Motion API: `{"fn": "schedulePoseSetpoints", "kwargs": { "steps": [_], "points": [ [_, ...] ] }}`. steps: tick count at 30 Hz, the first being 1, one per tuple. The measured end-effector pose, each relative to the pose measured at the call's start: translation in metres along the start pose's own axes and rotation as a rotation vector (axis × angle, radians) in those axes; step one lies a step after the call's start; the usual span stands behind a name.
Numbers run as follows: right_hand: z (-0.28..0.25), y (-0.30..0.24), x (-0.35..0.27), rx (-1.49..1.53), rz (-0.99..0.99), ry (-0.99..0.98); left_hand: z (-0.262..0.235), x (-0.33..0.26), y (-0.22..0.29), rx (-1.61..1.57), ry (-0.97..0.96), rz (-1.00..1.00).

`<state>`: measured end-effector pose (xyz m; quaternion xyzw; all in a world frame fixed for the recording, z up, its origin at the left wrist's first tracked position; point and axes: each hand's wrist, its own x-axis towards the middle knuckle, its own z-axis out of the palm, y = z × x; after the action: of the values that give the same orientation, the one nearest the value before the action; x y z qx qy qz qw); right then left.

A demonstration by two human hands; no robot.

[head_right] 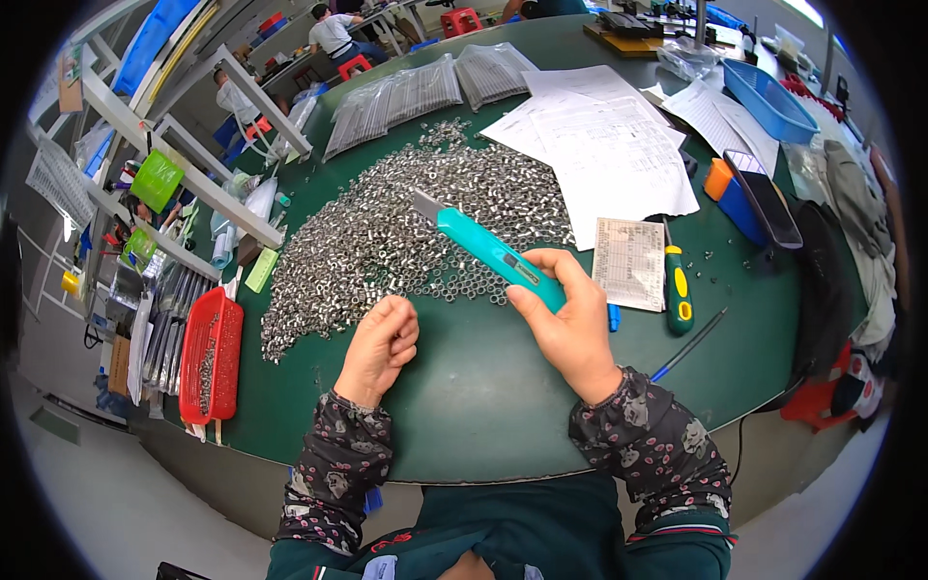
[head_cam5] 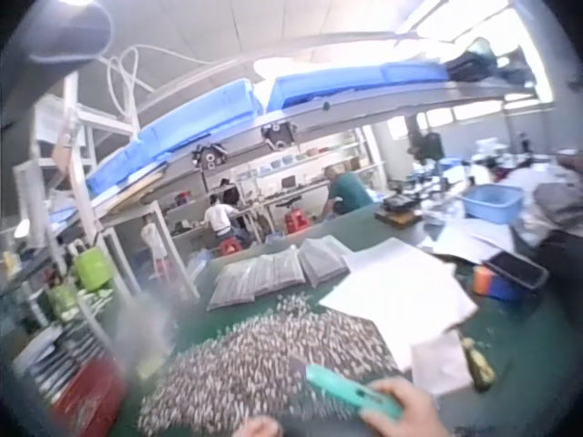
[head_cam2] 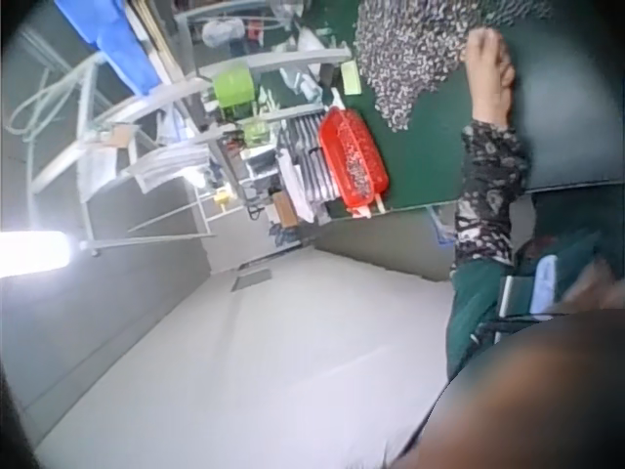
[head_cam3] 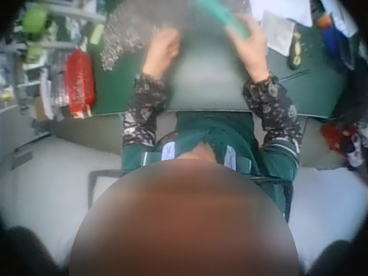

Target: Processing small metal hardware components one by one using a handheld deburring or cutting tool at a factory workbench.

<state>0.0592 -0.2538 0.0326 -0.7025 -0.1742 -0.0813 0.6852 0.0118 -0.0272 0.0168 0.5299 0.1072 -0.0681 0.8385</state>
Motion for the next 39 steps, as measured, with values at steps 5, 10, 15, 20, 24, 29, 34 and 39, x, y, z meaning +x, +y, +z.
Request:
{"fn": "schedulePoseSetpoints", "kwargs": {
  "steps": [5, 10, 15, 20, 24, 29, 34, 39],
  "points": [
    [-0.001, 0.007, 0.001, -0.043, -0.035, 0.009, 0.059, 0.019, -0.008, 1.263, -0.024, 0.409],
    [0.0, 0.005, 0.002, -0.043, -0.096, 0.037, 0.07, 0.038, -0.027, 1.398, 0.004, 0.564],
    [0.001, 0.002, 0.002, -0.044, -0.094, -0.001, 0.066, 0.044, -0.034, 1.455, 0.037, 0.696],
    [0.0, 0.004, 0.001, -0.068, -0.058, -0.022, 0.044, 0.021, -0.011, 0.245, -0.093, 0.031],
    [0.005, 0.006, -0.004, -0.138, -0.073, -0.099, 0.011, 0.001, -0.001, -0.163, -0.084, 0.03],
    [0.01, 0.009, -0.007, -0.205, -0.061, -0.211, -0.019, -0.006, -0.007, -0.315, -0.006, 0.086],
    [0.012, 0.014, -0.007, -0.222, 0.013, -0.35, -0.03, -0.002, -0.009, -0.338, 0.004, 0.101],
    [0.012, 0.011, -0.007, -0.239, 0.014, -0.411, -0.03, -0.003, -0.007, -0.328, 0.016, 0.109]
  ]
}}
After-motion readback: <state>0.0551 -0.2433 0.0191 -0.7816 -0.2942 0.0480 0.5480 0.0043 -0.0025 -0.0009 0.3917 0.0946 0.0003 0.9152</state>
